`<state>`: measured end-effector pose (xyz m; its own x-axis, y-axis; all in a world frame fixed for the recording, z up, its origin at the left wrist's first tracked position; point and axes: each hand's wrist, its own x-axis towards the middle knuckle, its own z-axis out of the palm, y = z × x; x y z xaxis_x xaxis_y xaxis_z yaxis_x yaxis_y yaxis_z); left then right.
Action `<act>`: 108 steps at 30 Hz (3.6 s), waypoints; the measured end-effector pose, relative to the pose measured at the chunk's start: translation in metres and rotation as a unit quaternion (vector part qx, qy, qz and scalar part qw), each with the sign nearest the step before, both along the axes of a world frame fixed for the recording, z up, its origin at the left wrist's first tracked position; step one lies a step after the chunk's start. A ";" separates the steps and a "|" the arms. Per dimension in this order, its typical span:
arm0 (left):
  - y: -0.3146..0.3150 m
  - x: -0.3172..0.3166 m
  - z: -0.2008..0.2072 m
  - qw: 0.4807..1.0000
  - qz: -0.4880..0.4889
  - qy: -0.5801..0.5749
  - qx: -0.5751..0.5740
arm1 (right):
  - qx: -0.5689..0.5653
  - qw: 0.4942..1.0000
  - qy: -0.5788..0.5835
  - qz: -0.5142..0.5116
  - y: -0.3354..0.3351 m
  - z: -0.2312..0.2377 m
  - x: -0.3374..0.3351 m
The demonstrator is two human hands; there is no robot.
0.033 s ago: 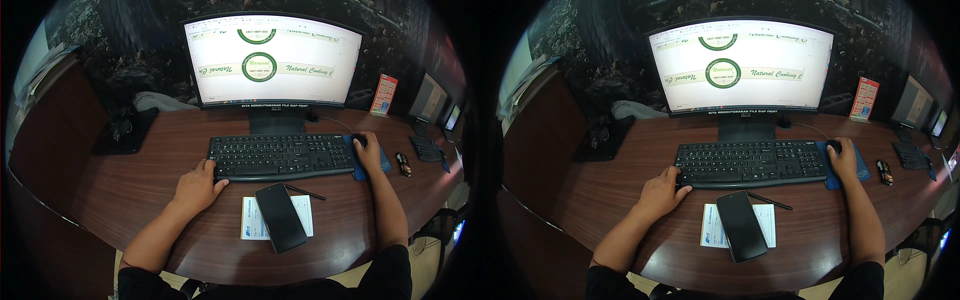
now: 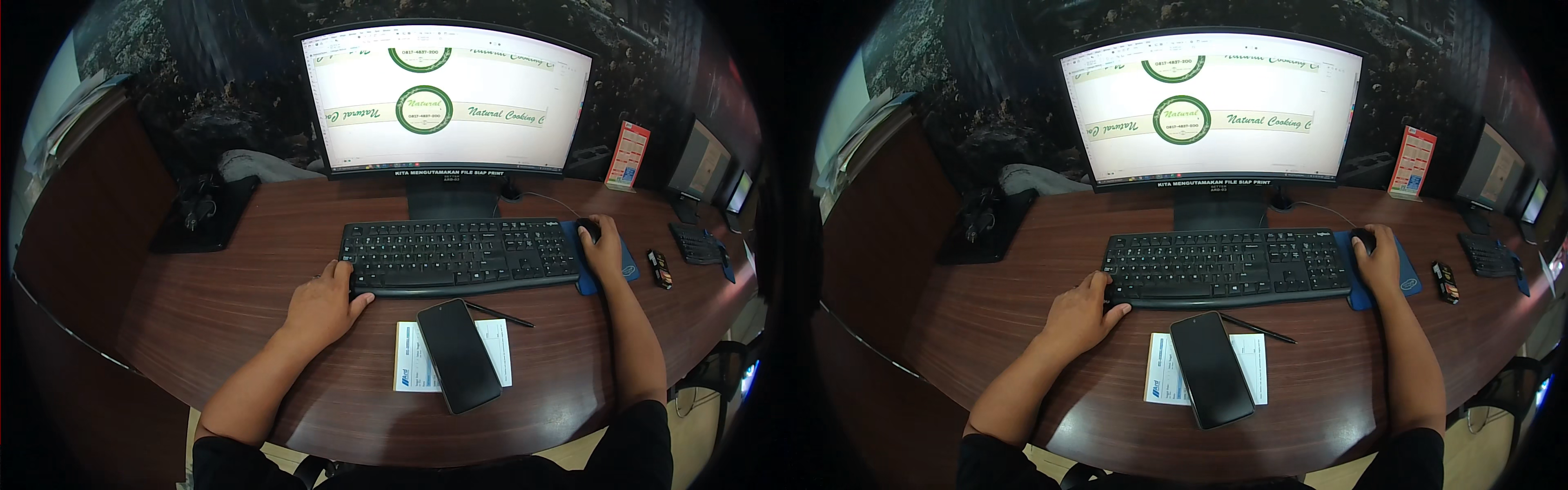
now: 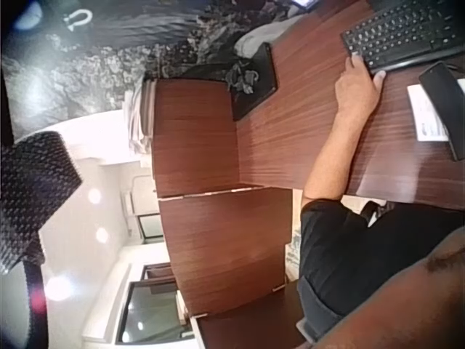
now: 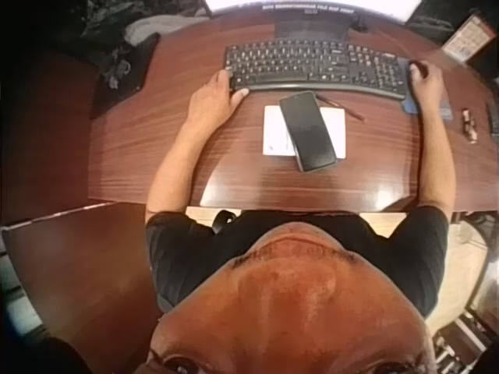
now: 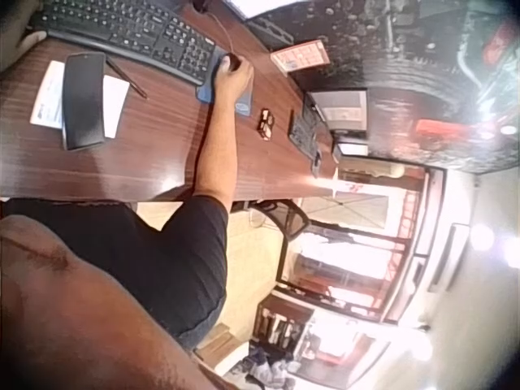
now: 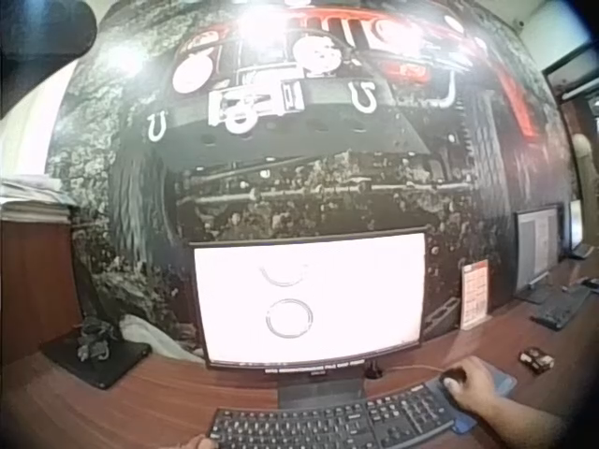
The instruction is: Designing or adjusting logos on a computer screen using a mouse and keyboard.
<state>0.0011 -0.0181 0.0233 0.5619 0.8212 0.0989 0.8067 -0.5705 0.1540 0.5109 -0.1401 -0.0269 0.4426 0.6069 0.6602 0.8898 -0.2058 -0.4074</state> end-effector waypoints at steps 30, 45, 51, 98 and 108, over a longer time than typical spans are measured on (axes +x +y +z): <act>0.002 -0.003 -0.011 0.999 -0.001 -0.019 0.039 | -0.069 0.998 -0.001 0.001 -0.002 0.004 -0.003; 0.002 -0.002 -0.008 0.999 -0.006 -0.019 0.028 | -0.056 0.998 0.001 -0.013 -0.002 0.001 0.000; 0.000 -0.001 -0.006 0.999 0.003 -0.017 0.027 | -0.056 0.998 0.004 -0.015 -0.002 0.003 -0.004; -0.001 0.000 -0.004 1.000 0.003 -0.011 0.022 | -0.055 0.998 0.006 0.017 -0.003 0.000 -0.001; -0.001 0.001 -0.001 1.000 0.010 -0.009 0.006 | -0.047 0.999 0.015 0.012 -0.003 0.001 -0.003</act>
